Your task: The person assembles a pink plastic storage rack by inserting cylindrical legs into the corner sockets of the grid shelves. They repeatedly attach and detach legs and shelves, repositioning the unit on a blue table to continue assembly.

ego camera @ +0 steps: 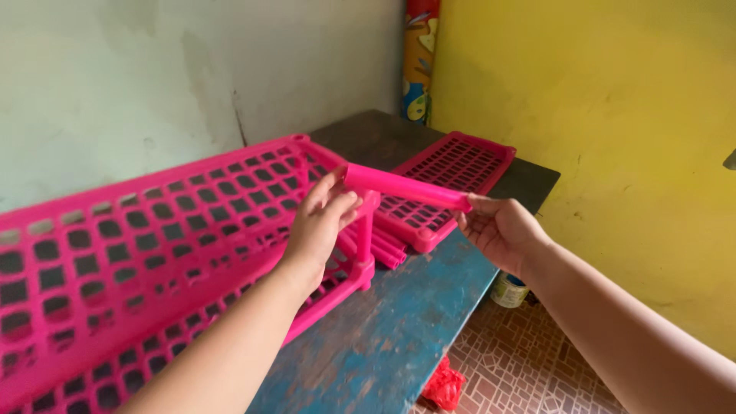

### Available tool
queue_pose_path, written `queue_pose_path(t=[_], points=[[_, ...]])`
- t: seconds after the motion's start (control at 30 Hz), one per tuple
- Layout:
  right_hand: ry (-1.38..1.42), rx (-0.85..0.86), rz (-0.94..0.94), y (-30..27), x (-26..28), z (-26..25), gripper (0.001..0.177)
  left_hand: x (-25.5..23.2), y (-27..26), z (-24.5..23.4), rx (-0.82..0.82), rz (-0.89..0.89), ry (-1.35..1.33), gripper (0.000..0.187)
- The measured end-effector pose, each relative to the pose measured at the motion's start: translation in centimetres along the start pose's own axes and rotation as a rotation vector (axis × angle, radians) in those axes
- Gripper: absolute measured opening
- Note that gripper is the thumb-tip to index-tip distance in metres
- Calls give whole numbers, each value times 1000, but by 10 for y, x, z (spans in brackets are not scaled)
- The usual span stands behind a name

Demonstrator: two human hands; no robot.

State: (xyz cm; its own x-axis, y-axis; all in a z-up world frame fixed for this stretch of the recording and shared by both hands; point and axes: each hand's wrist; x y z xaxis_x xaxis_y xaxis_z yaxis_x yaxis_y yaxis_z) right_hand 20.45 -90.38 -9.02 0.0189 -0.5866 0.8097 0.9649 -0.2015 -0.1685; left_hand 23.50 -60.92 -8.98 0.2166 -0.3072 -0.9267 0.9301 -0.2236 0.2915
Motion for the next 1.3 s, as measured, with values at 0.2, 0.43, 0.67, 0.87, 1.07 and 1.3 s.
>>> queue_pose_path(t=[0.2,0.43,0.67,0.87,1.07,1.3], points=[[52,-47,22,46,15,-14,14,16,55,7,-50,-59,64,49],[64,-17,81,122,10,-32,13,44,94,15,-169,59,219,40],[86,-82,301,209,-59,-59,9,59,95,33,-286,135,395,32],[78,-135,482,262,-136,-84,12,62,71,54,-196,212,483,29],[0,-121,532,295,-185,-93,15,64,52,66,-151,255,575,28],[-219,-75,487,297,-212,-83,19,72,33,69,-166,162,610,27]])
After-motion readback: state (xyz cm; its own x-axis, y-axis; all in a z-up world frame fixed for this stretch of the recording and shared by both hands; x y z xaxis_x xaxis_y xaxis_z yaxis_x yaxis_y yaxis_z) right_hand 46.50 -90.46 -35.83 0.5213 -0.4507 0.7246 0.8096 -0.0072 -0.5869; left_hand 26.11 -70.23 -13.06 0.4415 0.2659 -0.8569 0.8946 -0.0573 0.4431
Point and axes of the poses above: each hand's wrist, its own y-axis towards the middle knuckle, its own z-axis out of the palm, x = y × z, and after that the axes turned 5 degrees about y, right-handed
